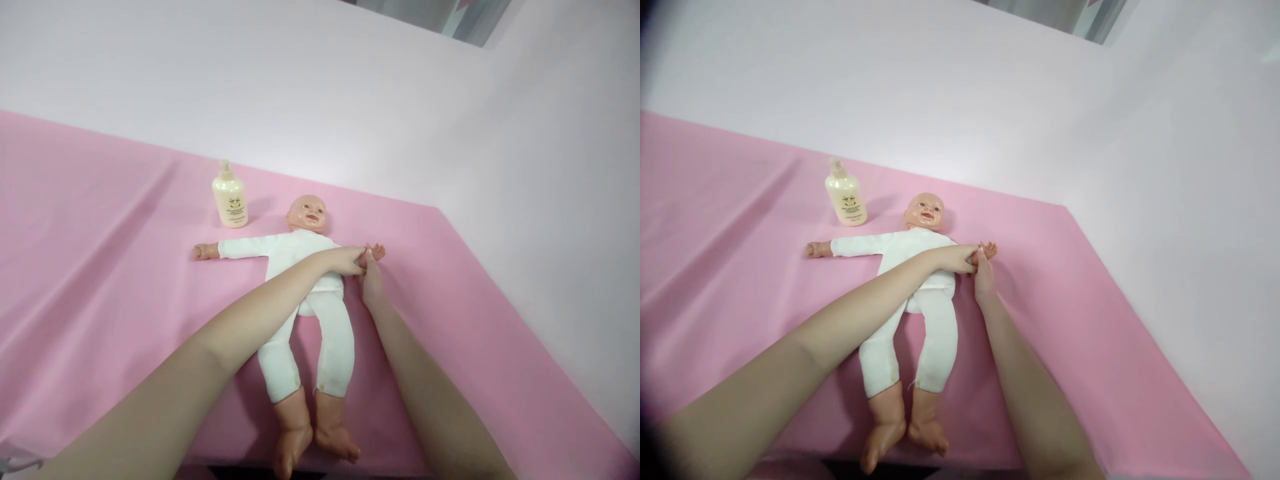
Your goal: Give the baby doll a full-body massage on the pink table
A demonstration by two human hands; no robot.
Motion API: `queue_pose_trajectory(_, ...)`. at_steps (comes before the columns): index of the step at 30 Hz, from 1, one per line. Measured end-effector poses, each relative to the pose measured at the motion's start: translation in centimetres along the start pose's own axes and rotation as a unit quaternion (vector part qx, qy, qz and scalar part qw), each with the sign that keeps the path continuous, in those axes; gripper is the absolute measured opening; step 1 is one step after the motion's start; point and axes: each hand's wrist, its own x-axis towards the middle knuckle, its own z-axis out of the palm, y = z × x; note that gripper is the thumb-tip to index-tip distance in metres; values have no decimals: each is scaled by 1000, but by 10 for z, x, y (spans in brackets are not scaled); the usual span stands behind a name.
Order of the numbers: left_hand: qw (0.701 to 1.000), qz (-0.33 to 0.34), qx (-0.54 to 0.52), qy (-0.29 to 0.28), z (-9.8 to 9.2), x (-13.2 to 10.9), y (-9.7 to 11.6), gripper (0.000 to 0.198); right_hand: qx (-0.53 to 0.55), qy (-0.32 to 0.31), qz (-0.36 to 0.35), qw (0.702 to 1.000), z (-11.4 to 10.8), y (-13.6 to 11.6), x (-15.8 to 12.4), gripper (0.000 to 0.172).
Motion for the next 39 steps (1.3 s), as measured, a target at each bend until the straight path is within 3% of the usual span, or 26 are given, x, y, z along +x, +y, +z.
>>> queue_pose_trajectory(11,1000,-5,4,-2,0,0,-1,44,25,6,20,999,3,-5,-2,78)
queue_pose_trajectory(39,1000,1,9,-6,-2,-2,1,58,42,9,-1,999,-1,2,2,59)
